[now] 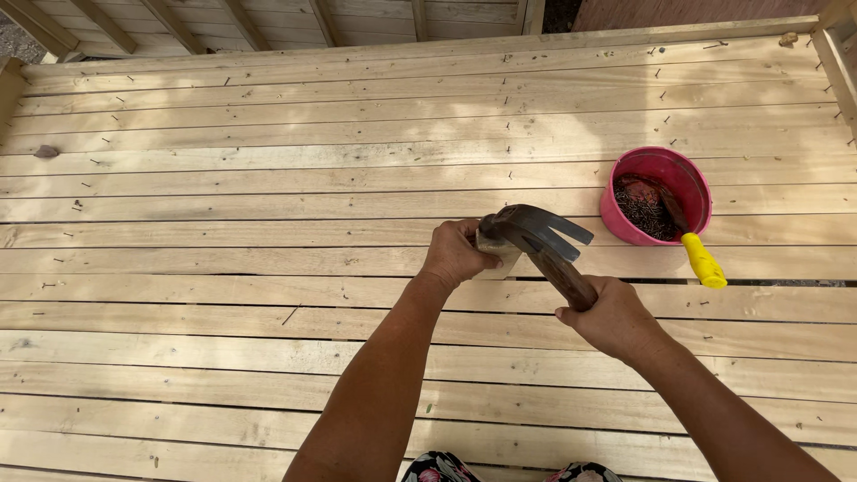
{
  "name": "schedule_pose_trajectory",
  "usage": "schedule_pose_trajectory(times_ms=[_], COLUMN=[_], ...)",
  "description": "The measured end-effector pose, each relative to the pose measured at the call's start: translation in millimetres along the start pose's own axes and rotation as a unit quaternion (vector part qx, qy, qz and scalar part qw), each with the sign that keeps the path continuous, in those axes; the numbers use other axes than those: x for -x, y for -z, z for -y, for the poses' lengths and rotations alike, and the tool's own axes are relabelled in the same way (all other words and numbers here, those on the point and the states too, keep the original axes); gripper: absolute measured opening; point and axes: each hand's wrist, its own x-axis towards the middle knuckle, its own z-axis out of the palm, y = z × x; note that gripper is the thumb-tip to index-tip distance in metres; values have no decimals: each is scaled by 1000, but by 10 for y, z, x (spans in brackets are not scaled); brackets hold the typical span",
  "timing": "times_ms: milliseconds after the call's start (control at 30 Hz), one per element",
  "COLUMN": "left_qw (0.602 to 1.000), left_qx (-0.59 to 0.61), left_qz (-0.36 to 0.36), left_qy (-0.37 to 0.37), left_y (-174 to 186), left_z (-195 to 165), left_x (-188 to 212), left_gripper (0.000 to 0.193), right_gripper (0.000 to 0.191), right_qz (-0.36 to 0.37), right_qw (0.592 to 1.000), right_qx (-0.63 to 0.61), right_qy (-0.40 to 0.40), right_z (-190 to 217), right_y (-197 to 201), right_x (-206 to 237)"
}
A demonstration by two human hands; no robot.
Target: The person repeatedly hammers nails into a wooden plank using a hammer and a small wooden block. They pick up nails from a pink bucket and drive them into the wood, moving along the plank as they work.
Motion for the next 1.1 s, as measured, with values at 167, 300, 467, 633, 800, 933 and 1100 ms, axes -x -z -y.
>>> schedule_pose_trajectory(times_ms=[167,300,467,633,800,933,1100], left_qw=[998,1000,1000,999,1000,999,999], left_qx=[54,-12,-15,-44,-20,-23,-37], left_qz=[4,8,21,18,19,14,18], left_qy=[-37,-7,-15,-5,-11,-22,-30], left_y=[-92,-107,-67,-61,-99,-111,-124], left_z=[38,45,37,33,60,124,143], left_x=[4,-7,26,60,31,1,-13], left_gripper=[50,47,41,48,45,47,49], right_gripper=[41,41,41,41,36,43,35], right_qz=[10,-20,-83,3,-5,-32,-70], right_qw=[999,1000,988,1000,999,999,992], right_qx=[-4,-10,-102,11,36,4,-70], right_qy=[-37,15,84,-9,-23,15,77], right_z=[14,-5,-94,-108,-94,-161,-218], right_y=[35,120,42,-51,46,96,-18], right_x=[96,155,112,88,142,166,127])
